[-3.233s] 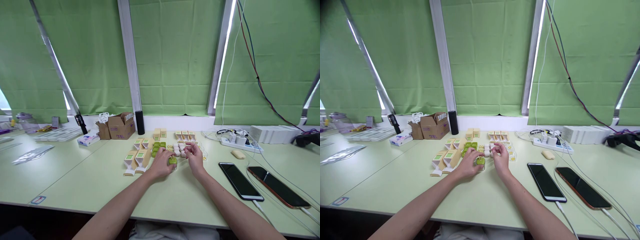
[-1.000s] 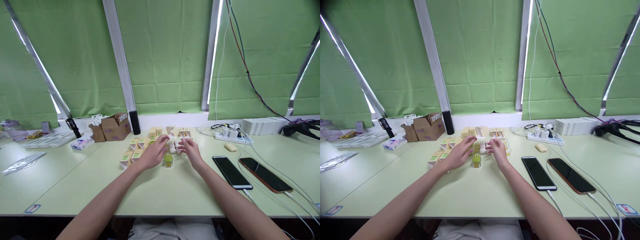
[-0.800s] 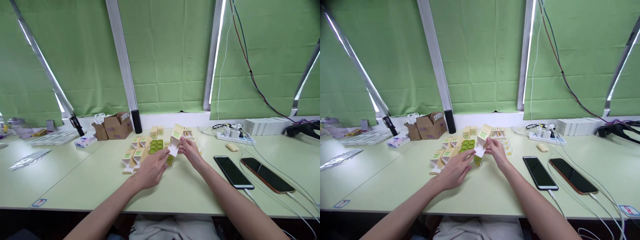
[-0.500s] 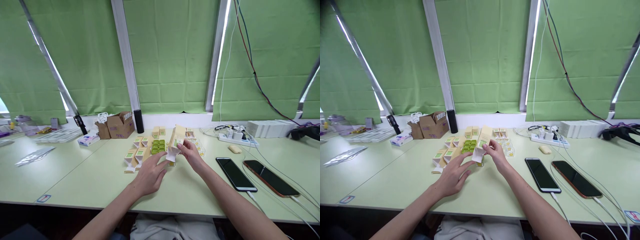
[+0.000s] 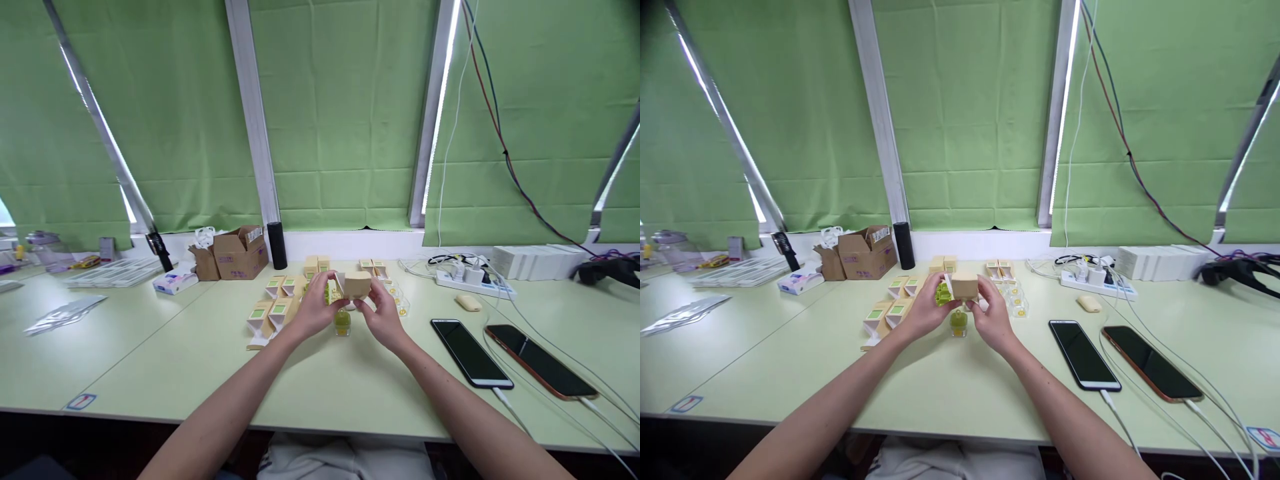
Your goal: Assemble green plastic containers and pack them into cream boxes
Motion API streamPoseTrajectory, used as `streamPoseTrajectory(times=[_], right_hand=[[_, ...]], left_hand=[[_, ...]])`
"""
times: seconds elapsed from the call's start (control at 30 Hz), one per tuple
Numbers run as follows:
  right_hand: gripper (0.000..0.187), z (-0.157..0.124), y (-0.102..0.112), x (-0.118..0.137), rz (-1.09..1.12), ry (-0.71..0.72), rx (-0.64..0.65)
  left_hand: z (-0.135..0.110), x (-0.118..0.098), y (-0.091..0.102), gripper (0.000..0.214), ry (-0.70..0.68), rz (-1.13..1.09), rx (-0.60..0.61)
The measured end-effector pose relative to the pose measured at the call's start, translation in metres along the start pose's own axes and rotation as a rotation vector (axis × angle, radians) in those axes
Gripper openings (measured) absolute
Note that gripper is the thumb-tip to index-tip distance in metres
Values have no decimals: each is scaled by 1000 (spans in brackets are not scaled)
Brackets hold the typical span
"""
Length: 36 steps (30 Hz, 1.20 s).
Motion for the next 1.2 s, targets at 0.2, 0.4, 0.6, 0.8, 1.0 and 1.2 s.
streamPoseTrajectory(times=[0.2,0.4,0.6,0.8,1.0,1.2], right_hand=[[55,13,18,5,-239,90,-60],[46,13,27,-3,-399,106,-145],[42,0,30,-8,-426,117,-200],[44,-3,26,-7,-469,153,-167],[45,-9,16,-4,-530,197,-92],[45,-10,8,-2,-459,197,-29]], left_hand=[[5,-8,11,39,-322,216,-146],[-1,-9,6,24,-379,355,-246],[-15,-8,-4,20,-427,369,-236],[-18,-8,4,45,-384,124,-265],[-9,24,2,56,-108,-390,-235],[-2,38,-11,64,15,-716,-131]])
Point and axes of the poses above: each hand's wrist, its own z-axis towards the middle knuckle, its own y-axis out of the back of the hand, x = y × z, the point moved 7 cm from there along z, towards the middle knuckle, and after that the axes turned 13 degrees about x, right-handed, at the moved point
